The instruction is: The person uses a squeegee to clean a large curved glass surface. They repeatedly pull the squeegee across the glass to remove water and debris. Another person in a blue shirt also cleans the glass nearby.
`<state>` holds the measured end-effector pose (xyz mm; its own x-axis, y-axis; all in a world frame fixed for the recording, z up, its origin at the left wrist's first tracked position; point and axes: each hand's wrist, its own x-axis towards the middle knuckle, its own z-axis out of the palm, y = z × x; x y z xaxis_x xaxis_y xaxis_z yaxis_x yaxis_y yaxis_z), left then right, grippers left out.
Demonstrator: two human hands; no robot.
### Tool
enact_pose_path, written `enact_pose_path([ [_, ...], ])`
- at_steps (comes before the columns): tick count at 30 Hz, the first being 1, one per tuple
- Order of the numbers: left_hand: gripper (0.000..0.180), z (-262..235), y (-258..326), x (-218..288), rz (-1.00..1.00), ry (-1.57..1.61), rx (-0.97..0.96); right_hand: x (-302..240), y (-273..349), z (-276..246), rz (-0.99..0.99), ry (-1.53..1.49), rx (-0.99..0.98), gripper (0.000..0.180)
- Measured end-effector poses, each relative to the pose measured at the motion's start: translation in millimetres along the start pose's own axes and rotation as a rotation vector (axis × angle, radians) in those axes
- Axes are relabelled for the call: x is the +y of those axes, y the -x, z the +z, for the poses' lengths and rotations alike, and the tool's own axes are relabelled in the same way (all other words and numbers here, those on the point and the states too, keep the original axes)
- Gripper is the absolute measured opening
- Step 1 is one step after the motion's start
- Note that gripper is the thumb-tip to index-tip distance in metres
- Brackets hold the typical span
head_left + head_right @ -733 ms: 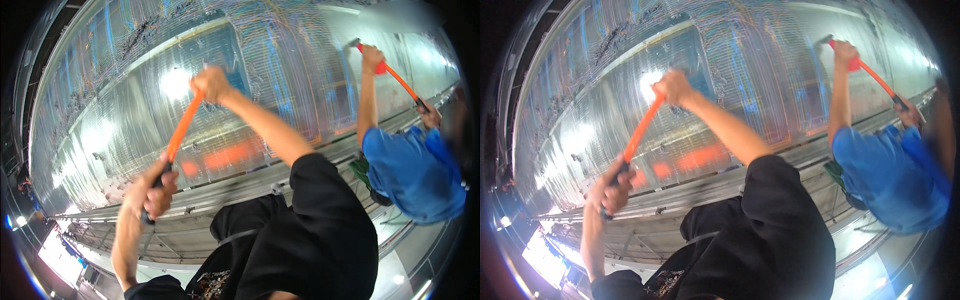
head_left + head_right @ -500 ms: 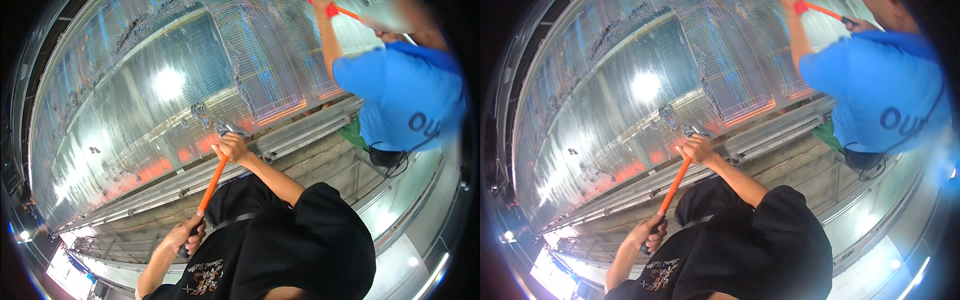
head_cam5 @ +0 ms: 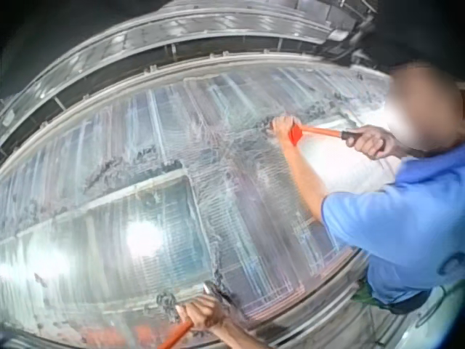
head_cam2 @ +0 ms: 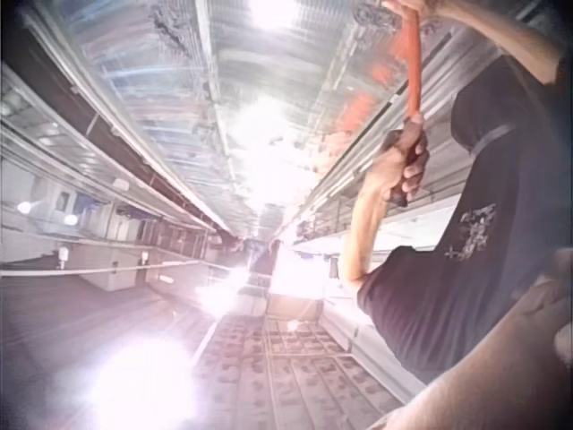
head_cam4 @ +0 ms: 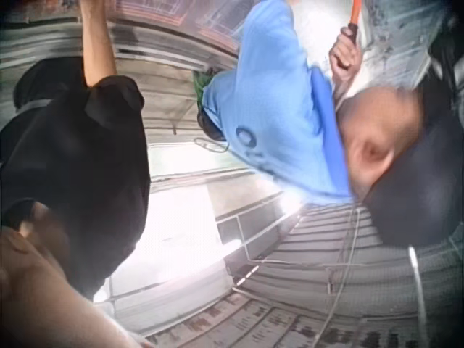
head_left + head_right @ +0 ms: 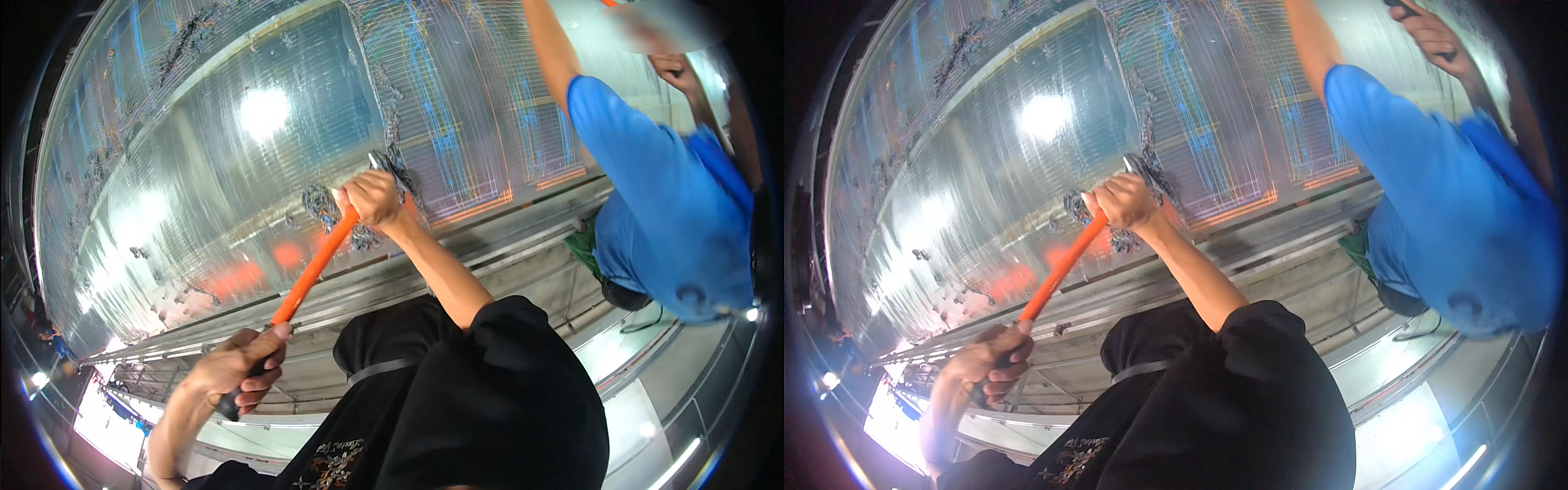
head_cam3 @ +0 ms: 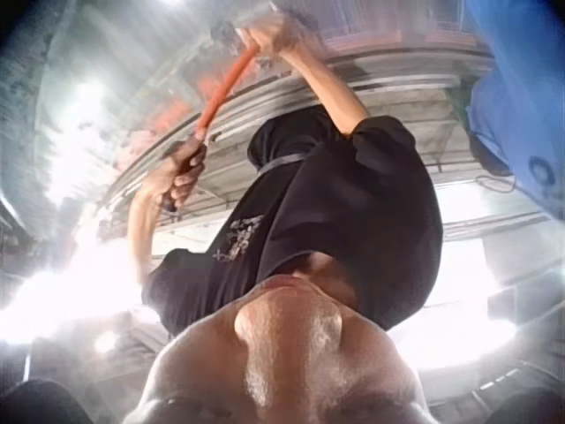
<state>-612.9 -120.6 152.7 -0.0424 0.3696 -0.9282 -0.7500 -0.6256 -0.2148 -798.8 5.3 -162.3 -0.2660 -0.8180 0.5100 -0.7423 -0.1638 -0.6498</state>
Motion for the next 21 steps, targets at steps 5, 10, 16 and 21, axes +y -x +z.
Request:
enact_pose_path([
  [5, 0.056, -13, 27, 88, -0.033, 0.019, 0.108, 52, -90, 28, -0.110, -0.067, 0.198, 0.036],
  [10, 0.061, -48, 38, 158, 0.123, 0.402, 0.050, 145, -228, 75, -0.274, -0.034, 0.223, 0.041],
  [16, 0.059, -60, 15, 241, 0.387, 0.610, -0.320, 179, -325, 77, -0.214, 0.081, -0.042, 0.034],
  [21, 0.051, -45, -17, 128, 0.408, 0.502, -0.229, 139, -244, 64, -0.060, -0.150, -0.189, 0.062],
])
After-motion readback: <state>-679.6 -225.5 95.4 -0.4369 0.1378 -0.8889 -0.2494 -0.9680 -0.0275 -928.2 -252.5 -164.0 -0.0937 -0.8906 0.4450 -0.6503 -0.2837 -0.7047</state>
